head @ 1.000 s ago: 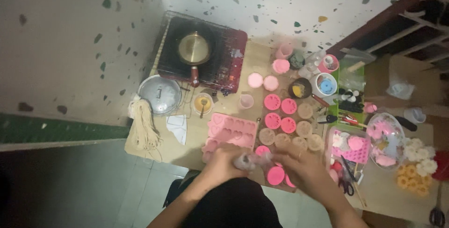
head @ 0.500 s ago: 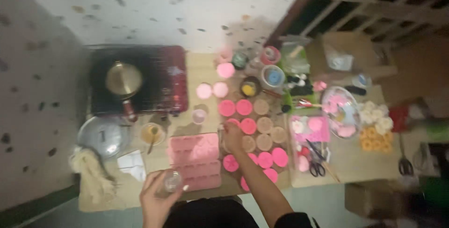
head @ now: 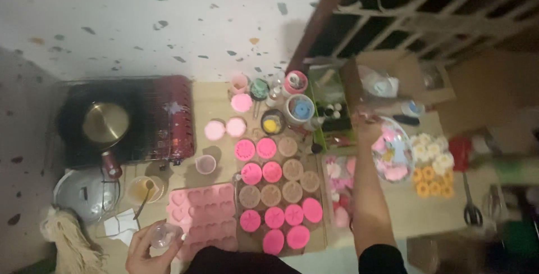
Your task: The recorder prepares candle wicks and mixes fragrance oils into a wax container at a workstation.
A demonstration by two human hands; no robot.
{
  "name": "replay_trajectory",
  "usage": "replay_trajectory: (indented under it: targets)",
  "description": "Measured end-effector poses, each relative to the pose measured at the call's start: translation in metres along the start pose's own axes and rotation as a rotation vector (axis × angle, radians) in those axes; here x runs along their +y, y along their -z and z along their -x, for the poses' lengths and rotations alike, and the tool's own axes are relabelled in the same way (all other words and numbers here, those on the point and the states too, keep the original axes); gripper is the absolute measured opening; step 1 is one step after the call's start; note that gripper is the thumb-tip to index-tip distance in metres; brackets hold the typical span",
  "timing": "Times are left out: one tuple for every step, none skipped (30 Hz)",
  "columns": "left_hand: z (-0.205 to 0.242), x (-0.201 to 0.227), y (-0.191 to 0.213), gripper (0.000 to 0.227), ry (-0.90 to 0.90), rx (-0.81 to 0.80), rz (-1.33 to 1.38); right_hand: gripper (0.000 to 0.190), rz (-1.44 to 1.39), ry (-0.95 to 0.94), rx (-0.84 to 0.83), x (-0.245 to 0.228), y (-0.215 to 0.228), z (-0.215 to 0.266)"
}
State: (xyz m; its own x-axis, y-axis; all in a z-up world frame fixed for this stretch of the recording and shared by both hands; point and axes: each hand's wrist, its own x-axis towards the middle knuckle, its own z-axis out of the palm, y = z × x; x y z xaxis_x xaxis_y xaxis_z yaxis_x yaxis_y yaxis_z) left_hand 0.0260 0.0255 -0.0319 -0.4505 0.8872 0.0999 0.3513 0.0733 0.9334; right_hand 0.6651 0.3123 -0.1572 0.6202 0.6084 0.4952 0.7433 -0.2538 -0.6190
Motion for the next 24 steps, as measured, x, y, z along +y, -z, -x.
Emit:
replay_trajectory:
  targets:
    - [0.004, -0.001, -0.002, 0.059, 0.019, 0.035, -0.029, 0.033, -0.042, 0.016, -0.041, -0.01, -0.014, -0.019]
    - [0.003, 0.001, -0.005, 0.059, 0.031, 0.07, -0.033, 0.032, -0.083, 0.032, -0.083, -0.016, -0.024, -0.031]
    - [0.006, 0.004, -0.007, 0.054, 0.05, 0.096, -0.047, 0.031, -0.133, 0.06, -0.14, -0.03, -0.042, -0.043]
    - [0.009, 0.005, -0.006, 0.05, 0.07, 0.122, -0.06, 0.03, -0.182, 0.087, -0.198, -0.045, -0.061, -0.053]
    - [0.008, 0.016, -0.004, 0.05, 0.095, 0.178, -0.073, 0.029, -0.23, 0.111, -0.265, -0.059, -0.071, -0.05]
    - [0.006, 0.025, -0.001, 0.047, 0.099, 0.196, -0.133, 0.028, -0.278, 0.135, -0.333, -0.074, -0.081, -0.046]
    - [0.001, 0.035, 0.007, 0.044, 0.106, 0.202, -0.203, 0.027, -0.321, 0.144, -0.403, -0.087, -0.089, -0.035]
    - [0.002, 0.04, 0.013, 0.044, 0.134, 0.245, -0.226, 0.027, -0.364, 0.152, -0.473, -0.093, -0.096, -0.023]
    - [0.0, 0.04, 0.019, 0.044, 0.158, 0.267, -0.245, 0.026, -0.404, 0.165, -0.523, -0.101, -0.097, -0.017]
    - [-0.003, 0.041, 0.026, 0.044, 0.183, 0.289, -0.264, 0.025, -0.443, 0.177, -0.573, -0.11, -0.096, -0.009]
    - [-0.004, 0.036, 0.032, 0.044, 0.192, 0.319, -0.27, 0.024, -0.479, 0.185, -0.617, -0.114, -0.085, -0.005]
    - [-0.006, 0.032, 0.038, 0.045, 0.178, 0.338, -0.223, 0.023, -0.515, 0.192, -0.66, -0.118, -0.074, -0.001]
    - [-0.008, 0.027, 0.048, 0.047, 0.16, 0.348, -0.18, 0.022, -0.548, 0.191, -0.7, -0.121, -0.06, 0.008]
    - [-0.011, 0.027, 0.055, 0.047, 0.164, 0.37, -0.19, 0.022, -0.58, 0.19, -0.74, -0.131, -0.053, 0.032]
    - [-0.013, 0.027, 0.062, 0.046, 0.148, 0.387, -0.225, 0.021, -0.602, 0.178, -0.773, -0.135, -0.036, 0.057]
    - [-0.015, 0.026, 0.069, 0.046, 0.131, 0.405, -0.26, 0.02, -0.623, 0.167, -0.807, -0.14, -0.019, 0.081]
    - [-0.021, 0.024, 0.075, 0.046, 0.129, 0.402, -0.263, 0.019, -0.642, 0.154, -0.828, -0.164, -0.031, 0.123]
    - [-0.027, 0.022, 0.082, 0.046, 0.154, 0.396, -0.205, 0.019, -0.66, 0.141, -0.849, -0.187, -0.04, 0.165]
    - [-0.03, 0.021, 0.087, 0.046, 0.187, 0.384, -0.145, 0.018, -0.669, 0.125, -0.872, -0.207, -0.04, 0.207]
    - [-0.03, 0.017, 0.093, 0.046, 0.193, 0.374, -0.146, 0.018, -0.677, 0.108, -0.894, -0.234, -0.034, 0.237]
    - [-0.034, 0.013, 0.097, 0.048, 0.159, 0.38, -0.175, 0.017, -0.69, 0.099, -0.914, -0.265, -0.029, 0.267]
    - [-0.037, 0.008, 0.101, 0.05, 0.125, 0.385, -0.204, 0.017, -0.703, 0.09, -0.933, -0.297, -0.023, 0.301]
    - [-0.04, 0.004, 0.106, 0.05, 0.124, 0.379, -0.201, 0.017, -0.698, 0.089, -0.928, -0.321, -0.016, 0.318]
    - [-0.044, -0.001, 0.11, 0.052, 0.097, 0.374, -0.206, 0.018, -0.701, 0.052, -0.954, -0.344, -0.011, 0.334]
